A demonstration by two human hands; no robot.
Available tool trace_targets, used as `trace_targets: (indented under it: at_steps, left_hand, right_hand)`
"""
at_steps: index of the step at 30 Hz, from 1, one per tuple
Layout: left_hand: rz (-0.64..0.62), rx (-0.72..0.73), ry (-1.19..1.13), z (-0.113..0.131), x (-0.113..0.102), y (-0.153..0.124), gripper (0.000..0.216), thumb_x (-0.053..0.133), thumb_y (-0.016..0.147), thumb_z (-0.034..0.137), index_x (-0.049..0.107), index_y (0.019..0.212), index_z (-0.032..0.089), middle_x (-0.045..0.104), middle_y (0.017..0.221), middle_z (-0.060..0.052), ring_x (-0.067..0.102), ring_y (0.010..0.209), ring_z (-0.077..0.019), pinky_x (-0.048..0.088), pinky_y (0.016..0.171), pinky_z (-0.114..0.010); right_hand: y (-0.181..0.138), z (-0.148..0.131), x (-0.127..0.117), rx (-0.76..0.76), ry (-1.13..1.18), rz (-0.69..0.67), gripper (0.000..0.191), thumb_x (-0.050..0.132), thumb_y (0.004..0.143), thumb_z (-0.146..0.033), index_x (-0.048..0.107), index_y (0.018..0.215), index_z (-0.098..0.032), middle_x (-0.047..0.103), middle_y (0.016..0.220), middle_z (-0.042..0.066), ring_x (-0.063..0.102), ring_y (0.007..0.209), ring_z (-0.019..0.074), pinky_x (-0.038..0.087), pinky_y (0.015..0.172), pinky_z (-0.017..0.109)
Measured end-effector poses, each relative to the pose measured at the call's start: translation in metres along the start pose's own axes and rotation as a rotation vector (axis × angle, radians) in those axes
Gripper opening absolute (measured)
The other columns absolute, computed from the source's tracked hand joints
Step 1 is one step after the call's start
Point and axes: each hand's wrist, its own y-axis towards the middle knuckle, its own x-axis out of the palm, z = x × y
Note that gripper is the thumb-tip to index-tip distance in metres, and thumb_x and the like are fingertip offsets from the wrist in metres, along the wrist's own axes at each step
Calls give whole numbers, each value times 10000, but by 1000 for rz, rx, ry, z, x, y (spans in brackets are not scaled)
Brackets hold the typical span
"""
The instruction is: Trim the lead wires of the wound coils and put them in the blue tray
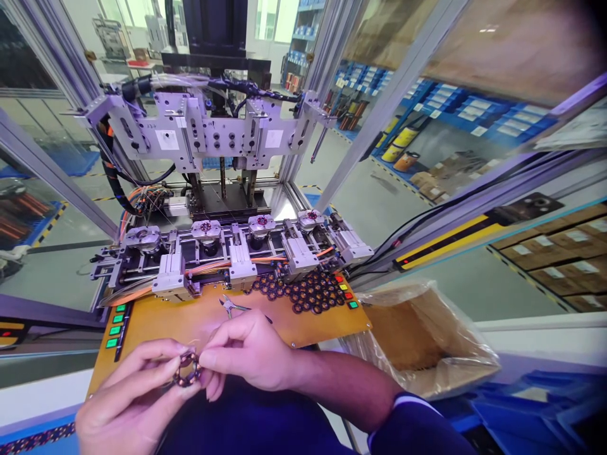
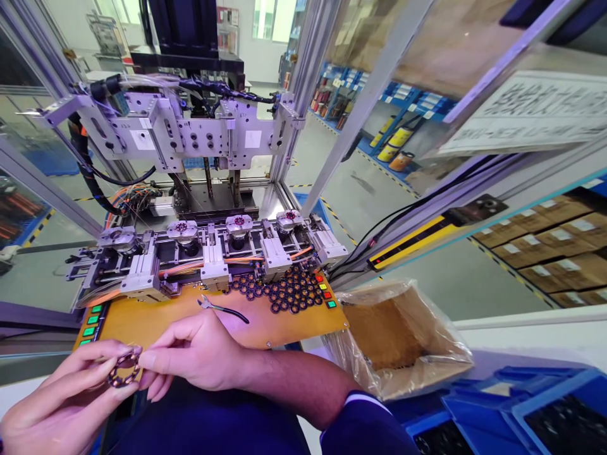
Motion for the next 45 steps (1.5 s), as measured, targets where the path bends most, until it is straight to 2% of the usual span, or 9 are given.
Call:
trace_targets:
  at_steps: [5,21,27,32,37,45]
  left_hand:
    - [4,-17,4,2,2,0,449,759,740,26,742,1079,321,704,1053,53,716,892,-108,594,811,-159]
    - [23,-23,3,3,6,-2,403,761,757,55,748,1065,314,707,1031,49,724,868,-99,596,802,-152]
    - [17,-104,-45,-5,5,-8,404,755,757,64,755,1056,335,737,1057,52,736,901,-103,594,800,-145]
    - [62,-188,-67,-9,4,-12,390,735,764,61,766,1032,342,759,1063,47,758,891,-120,602,789,-155]
    - [73,-209,-75,-8,6,-12,372,748,743,58,784,997,328,772,1044,19,768,871,-151,619,754,-177]
    - [74,-244,-167,-8,7,-11,423,739,732,35,782,1001,358,778,1039,49,770,866,-132,612,777,-169]
  right_hand:
    - [1,-1,-1,-13,-20,-20,491,806,693,-562,700,710,-82,676,592,21,648,506,96,554,511,204]
    - [-2,6,2,-57,24,41,477,817,687,-544,689,726,-86,675,608,12,648,492,83,568,504,192]
    - [-3,7,2,-22,73,40,501,834,665,-553,668,732,-84,680,615,21,651,484,98,565,477,202]
    - [-2,10,2,-15,127,36,501,860,637,-529,675,759,-80,695,629,38,662,491,118,567,465,220]
    - [-1,13,3,-8,158,66,495,891,598,-499,675,756,-83,699,619,37,658,469,118,567,450,218]
    - [1,15,2,32,183,57,502,897,577,-505,663,704,-79,694,598,39,654,444,121,570,431,216]
